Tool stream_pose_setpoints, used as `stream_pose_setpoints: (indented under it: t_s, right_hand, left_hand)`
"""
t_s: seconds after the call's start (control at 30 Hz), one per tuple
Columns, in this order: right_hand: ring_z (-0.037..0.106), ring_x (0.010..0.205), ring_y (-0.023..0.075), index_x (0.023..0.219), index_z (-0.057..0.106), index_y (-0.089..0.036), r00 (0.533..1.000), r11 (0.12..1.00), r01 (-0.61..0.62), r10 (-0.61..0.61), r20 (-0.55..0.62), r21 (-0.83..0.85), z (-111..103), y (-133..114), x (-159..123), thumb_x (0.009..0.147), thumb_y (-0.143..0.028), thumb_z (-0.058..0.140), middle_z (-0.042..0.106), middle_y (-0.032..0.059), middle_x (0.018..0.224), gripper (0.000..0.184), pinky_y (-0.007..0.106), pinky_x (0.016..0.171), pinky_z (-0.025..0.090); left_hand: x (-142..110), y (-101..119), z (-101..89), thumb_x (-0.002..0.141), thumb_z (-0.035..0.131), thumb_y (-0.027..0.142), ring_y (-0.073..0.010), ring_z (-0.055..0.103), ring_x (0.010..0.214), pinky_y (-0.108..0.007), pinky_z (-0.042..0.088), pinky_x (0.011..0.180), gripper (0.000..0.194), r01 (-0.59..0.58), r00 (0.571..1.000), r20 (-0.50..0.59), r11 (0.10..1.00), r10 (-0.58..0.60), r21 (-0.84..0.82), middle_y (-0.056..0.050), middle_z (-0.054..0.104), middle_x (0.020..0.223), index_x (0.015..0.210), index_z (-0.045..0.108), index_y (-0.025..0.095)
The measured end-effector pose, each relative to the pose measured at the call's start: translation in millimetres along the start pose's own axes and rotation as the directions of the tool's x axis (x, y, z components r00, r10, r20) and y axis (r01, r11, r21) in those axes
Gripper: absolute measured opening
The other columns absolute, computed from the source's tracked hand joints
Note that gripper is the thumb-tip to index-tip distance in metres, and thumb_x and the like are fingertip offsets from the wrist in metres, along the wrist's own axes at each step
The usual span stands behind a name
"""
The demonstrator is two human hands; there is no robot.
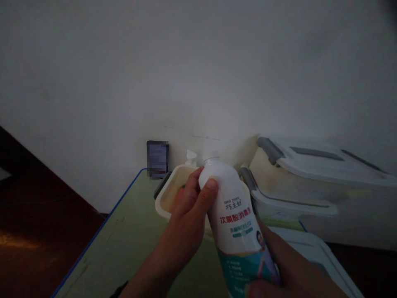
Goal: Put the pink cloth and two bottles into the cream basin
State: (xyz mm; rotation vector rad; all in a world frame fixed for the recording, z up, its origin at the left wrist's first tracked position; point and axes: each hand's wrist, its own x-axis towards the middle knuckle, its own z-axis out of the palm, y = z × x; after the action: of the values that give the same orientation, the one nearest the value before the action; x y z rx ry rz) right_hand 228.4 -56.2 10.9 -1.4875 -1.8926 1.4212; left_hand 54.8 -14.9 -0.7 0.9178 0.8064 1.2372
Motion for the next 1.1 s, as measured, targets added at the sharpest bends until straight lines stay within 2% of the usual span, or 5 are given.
stream_pose_setpoints:
  t_s: [0.1, 0.27, 0.5, 0.73, 1.1]
  right_hand:
    - [0.062, 0.102, 0.0327, 0.136, 0.041, -0.024, 0.996, 0.993, 0.043, -0.051, -0.07, -0.112, -4.3, -0.7, -6.0, 0.064, -0.047, 0.067, 0.062, 0.0117, 0.121, 0.08, 0.044, 0.084, 0.05]
    - [0.067, 0.089, 0.0345, 0.141, 0.037, -0.019, 0.987, 0.932, 0.009, -0.067, -0.147, -0.361, -9.5, 4.9, -19.8, 0.064, -0.044, 0.068, 0.07, 0.0146, 0.106, 0.087, 0.045, 0.076, 0.053]
    - [0.068, 0.084, 0.029, 0.139, 0.039, -0.033, 0.938, 0.86, 0.057, -0.219, -0.267, -0.507, -15.5, 10.7, -37.7, 0.063, -0.032, 0.07, 0.07, 0.0055, 0.107, 0.082, 0.038, 0.068, 0.055]
    - [0.064, 0.088, 0.0297, 0.142, 0.032, -0.033, 0.903, 0.763, 0.039, -0.303, -0.304, -0.646, -12.2, 13.1, -39.4, 0.063, -0.029, 0.068, 0.067, 0.0061, 0.112, 0.087, 0.048, 0.076, 0.053]
    - [0.058, 0.097, 0.024, 0.14, 0.023, -0.043, 0.723, 0.654, 0.173, -0.593, -0.356, -0.737, -6.4, 2.6, -46.8, 0.073, -0.023, 0.063, 0.051, 0.0056, 0.115, 0.081, 0.041, 0.079, 0.054]
  left_hand:
    - [-3.8, 2.5, -0.4, 0.084, 0.057, 0.039, -0.0235, 0.056, 0.102, -0.026, 0.047, 0.072, 0.039, -0.019, 1.0, 0.008, 0.999, 0.019, 0.036, -0.006, 0.063, 0.101, 0.119, 0.054, 0.022]
    - [-10.1, -0.8, -1.5, 0.078, 0.063, 0.034, -0.0299, 0.055, 0.106, -0.033, 0.049, 0.076, 0.043, -0.084, 0.996, 0.015, 0.996, 0.083, 0.037, -0.011, 0.064, 0.104, 0.118, 0.056, 0.02]
    - [-18.0, -2.5, 3.5, 0.076, 0.064, 0.039, -0.029, 0.057, 0.101, -0.036, 0.048, 0.08, 0.042, -0.073, 0.993, 0.101, 0.996, 0.067, 0.051, -0.01, 0.064, 0.108, 0.113, 0.057, 0.022]
    - [-30.0, 1.9, 7.3, 0.073, 0.067, 0.045, -0.0249, 0.059, 0.093, -0.033, 0.049, 0.077, 0.047, -0.172, 0.976, 0.155, 0.975, 0.15, 0.14, -0.006, 0.064, 0.102, 0.113, 0.051, 0.027]
    - [-42.8, 3.4, 32.9, 0.059, 0.078, 0.031, -0.0249, 0.063, 0.099, -0.033, 0.053, 0.08, 0.06, -0.21, 0.971, 0.03, 0.913, 0.235, -0.351, -0.001, 0.066, 0.104, 0.111, 0.048, 0.032]
